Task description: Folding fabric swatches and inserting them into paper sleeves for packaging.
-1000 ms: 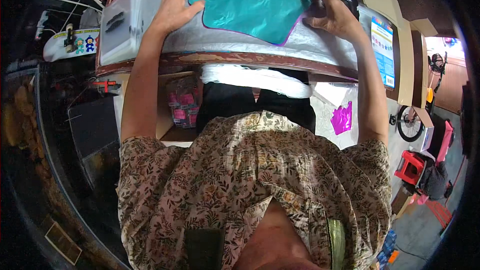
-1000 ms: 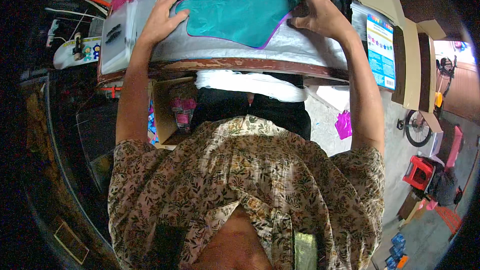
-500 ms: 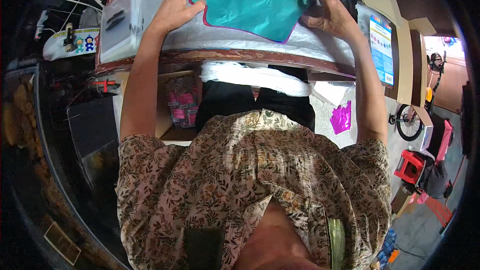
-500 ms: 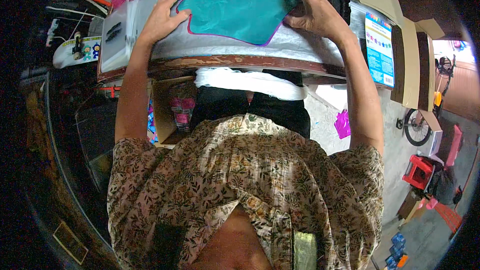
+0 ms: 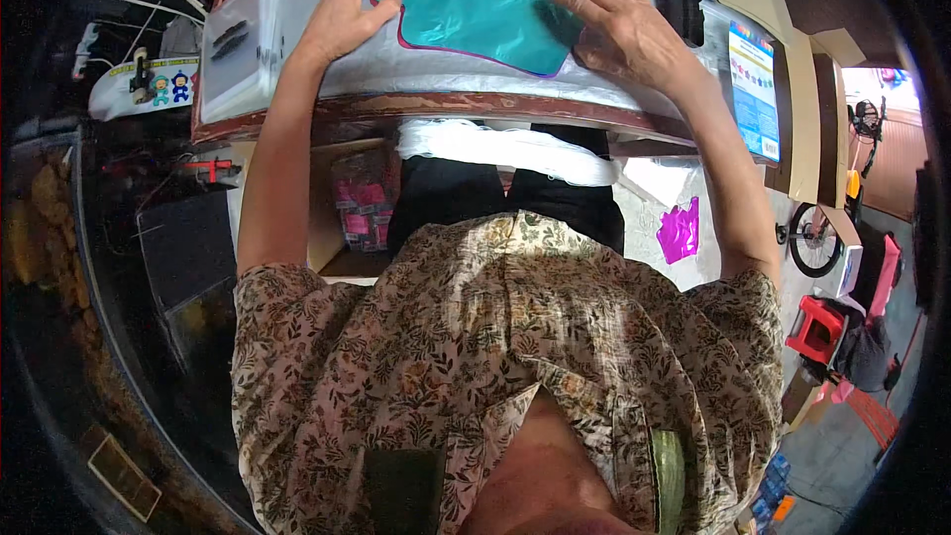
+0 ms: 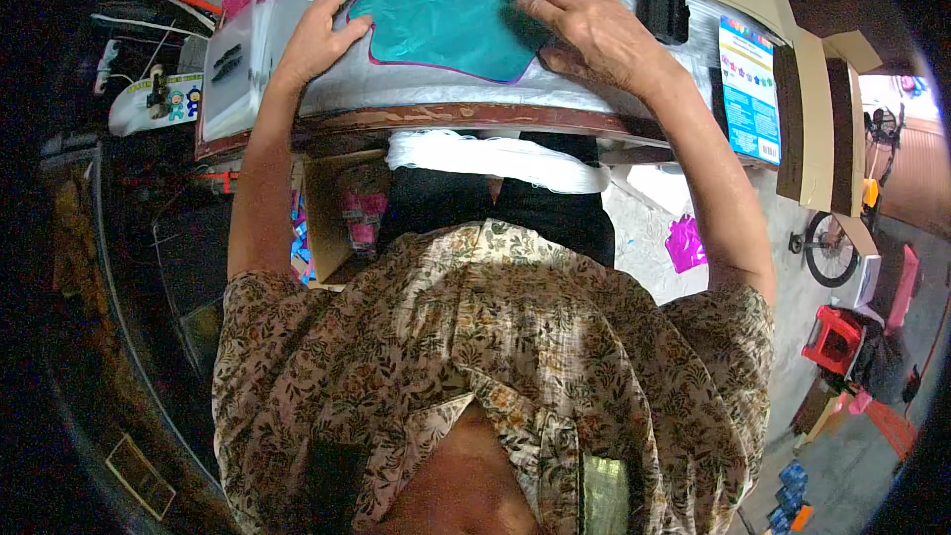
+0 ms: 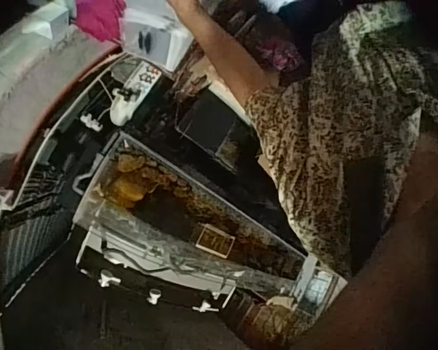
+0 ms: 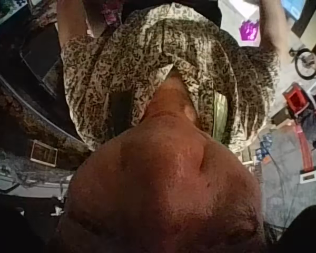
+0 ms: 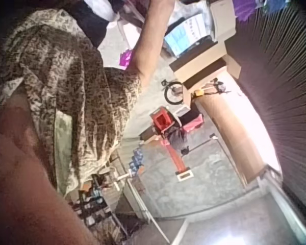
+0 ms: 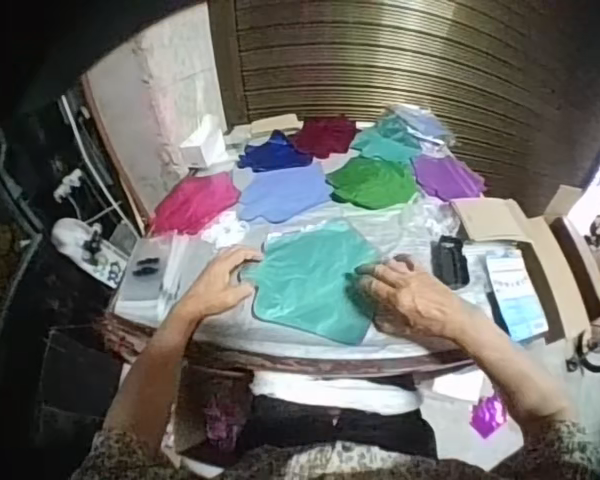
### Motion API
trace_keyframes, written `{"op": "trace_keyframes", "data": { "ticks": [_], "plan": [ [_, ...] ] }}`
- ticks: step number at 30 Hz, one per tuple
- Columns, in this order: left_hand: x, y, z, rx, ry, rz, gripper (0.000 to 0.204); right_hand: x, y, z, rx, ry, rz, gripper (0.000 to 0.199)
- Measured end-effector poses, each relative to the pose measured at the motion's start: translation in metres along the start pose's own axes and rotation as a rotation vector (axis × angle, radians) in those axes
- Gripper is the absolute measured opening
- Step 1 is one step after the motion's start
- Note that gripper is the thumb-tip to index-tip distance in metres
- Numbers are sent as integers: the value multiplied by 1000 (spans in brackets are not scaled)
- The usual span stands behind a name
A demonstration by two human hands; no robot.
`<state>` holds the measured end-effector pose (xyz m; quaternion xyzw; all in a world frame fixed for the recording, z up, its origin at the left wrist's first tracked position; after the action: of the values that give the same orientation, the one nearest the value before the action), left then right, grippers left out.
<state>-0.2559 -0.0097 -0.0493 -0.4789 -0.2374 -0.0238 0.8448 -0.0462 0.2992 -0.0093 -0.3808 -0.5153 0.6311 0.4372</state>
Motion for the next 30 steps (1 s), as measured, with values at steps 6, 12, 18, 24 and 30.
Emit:
{"op": "trace_keyframes", "data": {
  "ticks": [6, 12, 18, 24, 30],
  "plan": [
    [2, -5, -6, 34, -60, -43, 42, -5, -10, -2, 4, 37, 171, 59],
    [44, -29, -25, 113, -88, -45, 44, 35, -7, -7, 121, 406, 491, 44],
    [90, -15, -44, 50, -167, 210, 57, 57, 21, -6, 113, 486, 412, 40],
    [95, -3, -41, 127, -223, 262, 61, 41, 10, 5, 124, 494, 295, 36],
    [98, -3, -38, 103, -264, 249, 53, 45, 13, 1, 152, 478, 361, 36]
  ]
}}
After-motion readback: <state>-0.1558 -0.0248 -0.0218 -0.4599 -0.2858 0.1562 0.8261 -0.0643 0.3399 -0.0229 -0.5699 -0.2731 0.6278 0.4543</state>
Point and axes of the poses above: each hand's wrist, its own z-axis towards the middle knuckle, its own y-axis out of the palm, x = y × z, the point moved 1 cm from there along z, towards the middle knuckle, and after that the axes turned 6 degrees about y, right-handed, at the moved point
